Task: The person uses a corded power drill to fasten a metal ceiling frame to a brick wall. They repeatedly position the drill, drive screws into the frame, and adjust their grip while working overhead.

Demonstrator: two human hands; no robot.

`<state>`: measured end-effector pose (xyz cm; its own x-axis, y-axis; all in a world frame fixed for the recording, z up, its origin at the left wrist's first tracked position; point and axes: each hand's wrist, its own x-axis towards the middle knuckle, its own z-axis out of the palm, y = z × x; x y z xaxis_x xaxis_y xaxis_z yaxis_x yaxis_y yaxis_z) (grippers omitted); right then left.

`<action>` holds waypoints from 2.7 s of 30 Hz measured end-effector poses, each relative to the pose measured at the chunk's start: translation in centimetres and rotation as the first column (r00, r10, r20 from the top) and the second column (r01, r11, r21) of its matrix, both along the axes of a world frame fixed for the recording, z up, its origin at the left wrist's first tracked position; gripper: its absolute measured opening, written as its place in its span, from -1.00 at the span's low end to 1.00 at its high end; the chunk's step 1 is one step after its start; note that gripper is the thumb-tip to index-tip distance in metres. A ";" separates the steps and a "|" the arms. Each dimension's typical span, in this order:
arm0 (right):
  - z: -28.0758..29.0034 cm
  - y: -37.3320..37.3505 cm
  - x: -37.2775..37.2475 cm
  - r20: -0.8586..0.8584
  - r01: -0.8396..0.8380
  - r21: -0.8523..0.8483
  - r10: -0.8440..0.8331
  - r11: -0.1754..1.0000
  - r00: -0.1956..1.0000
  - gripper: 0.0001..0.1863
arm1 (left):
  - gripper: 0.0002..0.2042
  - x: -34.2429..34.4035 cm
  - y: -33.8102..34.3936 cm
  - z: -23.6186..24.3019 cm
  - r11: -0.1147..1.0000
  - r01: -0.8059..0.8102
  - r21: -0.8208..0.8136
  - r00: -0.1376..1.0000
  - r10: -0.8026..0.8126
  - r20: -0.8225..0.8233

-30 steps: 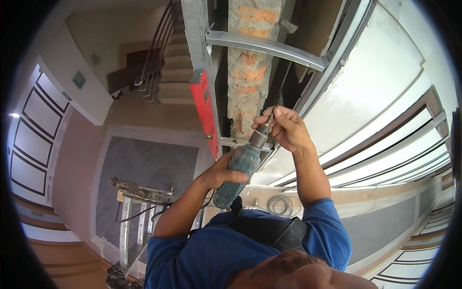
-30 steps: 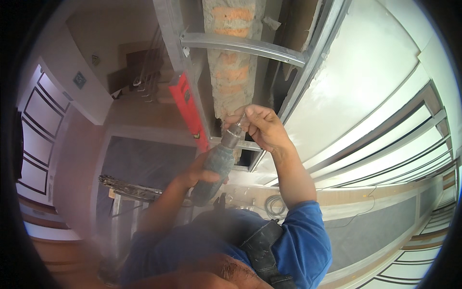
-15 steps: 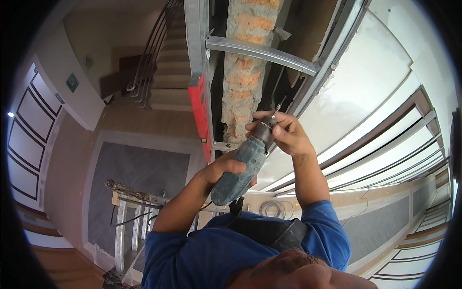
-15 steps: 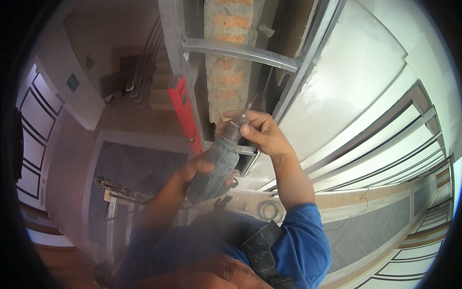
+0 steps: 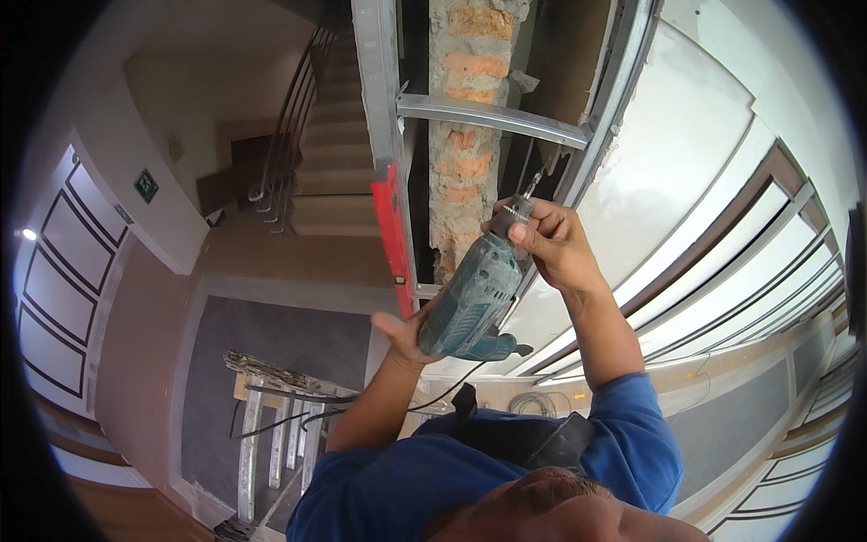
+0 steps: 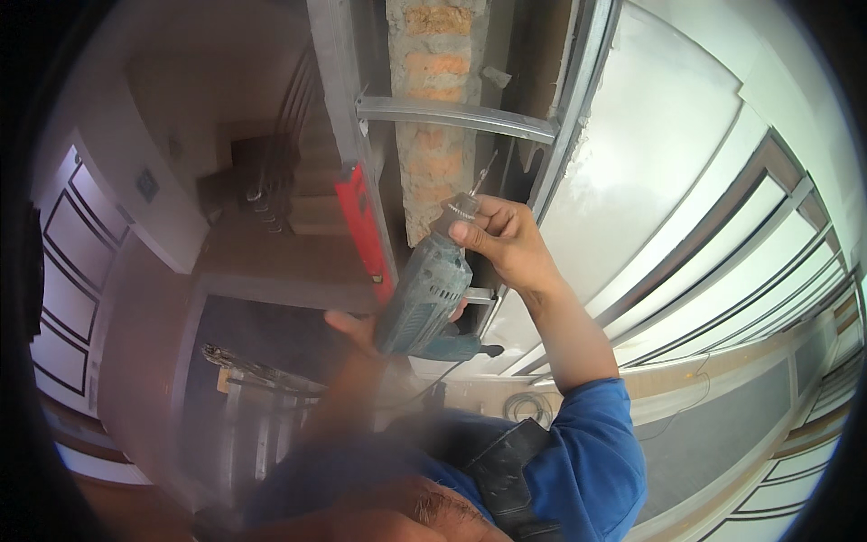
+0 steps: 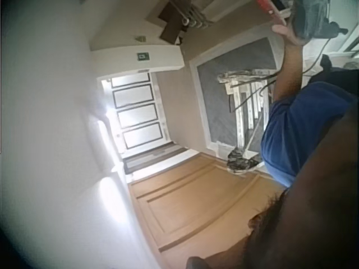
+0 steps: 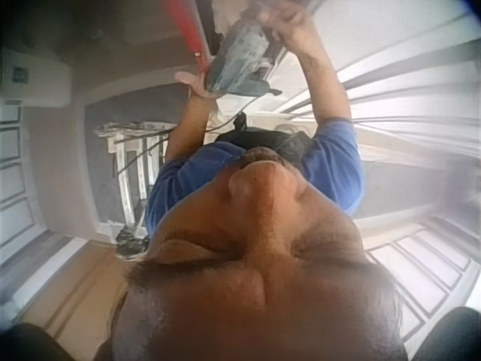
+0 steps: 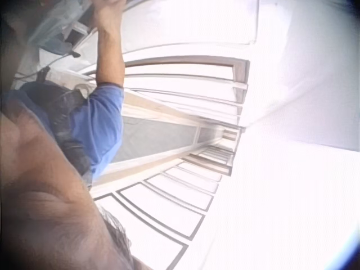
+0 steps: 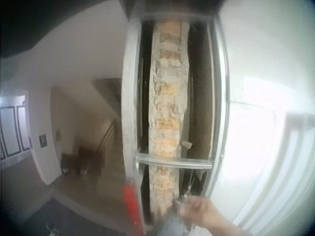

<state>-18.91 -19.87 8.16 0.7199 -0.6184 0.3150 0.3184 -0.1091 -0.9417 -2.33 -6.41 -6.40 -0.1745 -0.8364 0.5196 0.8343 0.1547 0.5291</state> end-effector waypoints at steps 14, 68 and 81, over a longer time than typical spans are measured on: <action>-0.2 -0.8 1.3 -0.073 0.032 -0.240 -0.051 0.970 0.996 -0.48 | -0.37 -4.5 0.2 -3.0 0.870 -0.385 0.309 0.902 0.426 -0.076; -1.0 -14.1 6.4 0.669 0.264 0.365 -0.449 0.893 0.593 -0.66 | -0.29 -0.1 0.5 -3.8 0.926 -0.330 0.181 0.943 0.332 0.022; -2.1 -14.0 4.7 0.523 0.308 0.239 -0.389 0.921 0.758 -0.58 | -0.45 -0.7 -2.0 1.7 0.875 -0.404 0.268 0.903 0.429 -0.036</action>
<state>-14.19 -33.84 6.02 0.1742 -0.8561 0.4865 0.7487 -0.2057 -0.6301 -2.99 -8.43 -4.71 0.2568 -0.9241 0.2829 0.7681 0.3728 0.5207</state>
